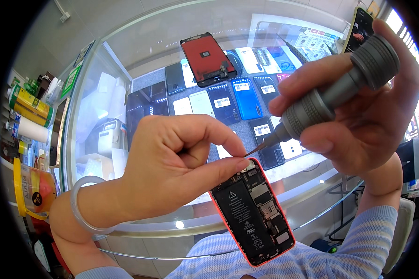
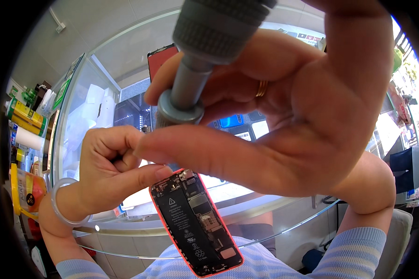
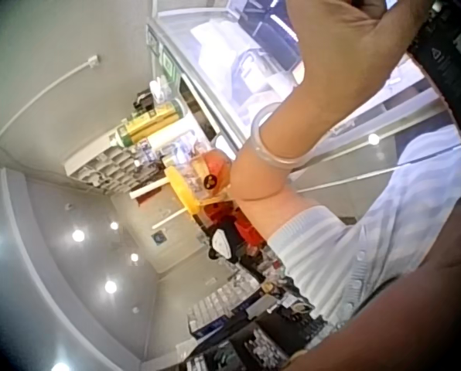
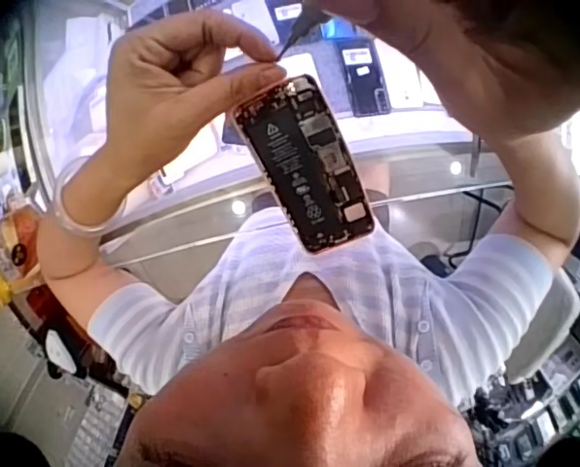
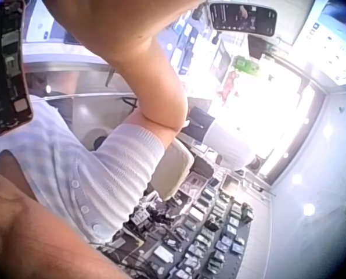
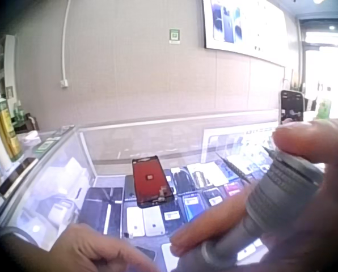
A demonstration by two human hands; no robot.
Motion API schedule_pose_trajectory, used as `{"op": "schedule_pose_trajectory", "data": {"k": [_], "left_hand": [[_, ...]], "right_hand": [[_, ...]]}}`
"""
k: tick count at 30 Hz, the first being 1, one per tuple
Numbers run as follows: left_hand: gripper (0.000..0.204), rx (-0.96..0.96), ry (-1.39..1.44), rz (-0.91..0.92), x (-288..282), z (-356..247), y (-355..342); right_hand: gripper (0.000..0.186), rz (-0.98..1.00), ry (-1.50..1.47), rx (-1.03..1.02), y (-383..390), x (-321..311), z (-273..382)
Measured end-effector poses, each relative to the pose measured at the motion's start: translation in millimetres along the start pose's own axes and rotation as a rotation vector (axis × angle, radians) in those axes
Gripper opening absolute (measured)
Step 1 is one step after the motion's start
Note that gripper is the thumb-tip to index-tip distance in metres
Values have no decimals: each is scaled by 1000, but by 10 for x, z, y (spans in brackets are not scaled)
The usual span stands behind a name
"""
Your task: The person unscrews a component from the upper internal frame of a mobile phone using a precision screwdriver.
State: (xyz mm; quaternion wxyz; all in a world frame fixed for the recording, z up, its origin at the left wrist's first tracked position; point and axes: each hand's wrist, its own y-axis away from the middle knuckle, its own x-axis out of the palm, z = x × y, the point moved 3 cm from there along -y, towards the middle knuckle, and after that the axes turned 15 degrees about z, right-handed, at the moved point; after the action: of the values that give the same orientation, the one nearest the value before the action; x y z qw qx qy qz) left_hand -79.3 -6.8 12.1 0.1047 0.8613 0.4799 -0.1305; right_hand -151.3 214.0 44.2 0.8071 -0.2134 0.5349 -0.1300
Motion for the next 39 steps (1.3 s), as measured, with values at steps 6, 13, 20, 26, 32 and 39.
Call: {"op": "schedule_pose_trajectory", "data": {"k": [6, 13, 20, 26, 32, 39], "left_hand": [[18, -16, 114, 16, 3, 28, 6], [19, -4, 200, 19, 18, 60, 3], [25, -12, 154, 52, -9, 7, 3], [35, 145, -532, 4, -10, -100, 40], [41, 603, -1035, 103, 155, -125, 94], [48, 523, -1074, 167, 150, -75, 80]], "right_hand": [[99, -8, -1, -5, 14, -18, 10], [100, -22, 16, 8, 7, -14, 41], [101, -45, 9, 5, -7, -7, 51], [102, 14, 58, 37, -49, -9, 125], [104, 99, 92, 82, -94, 49, 176], [107, 140, 108, 83, -81, 90, 156]]}}
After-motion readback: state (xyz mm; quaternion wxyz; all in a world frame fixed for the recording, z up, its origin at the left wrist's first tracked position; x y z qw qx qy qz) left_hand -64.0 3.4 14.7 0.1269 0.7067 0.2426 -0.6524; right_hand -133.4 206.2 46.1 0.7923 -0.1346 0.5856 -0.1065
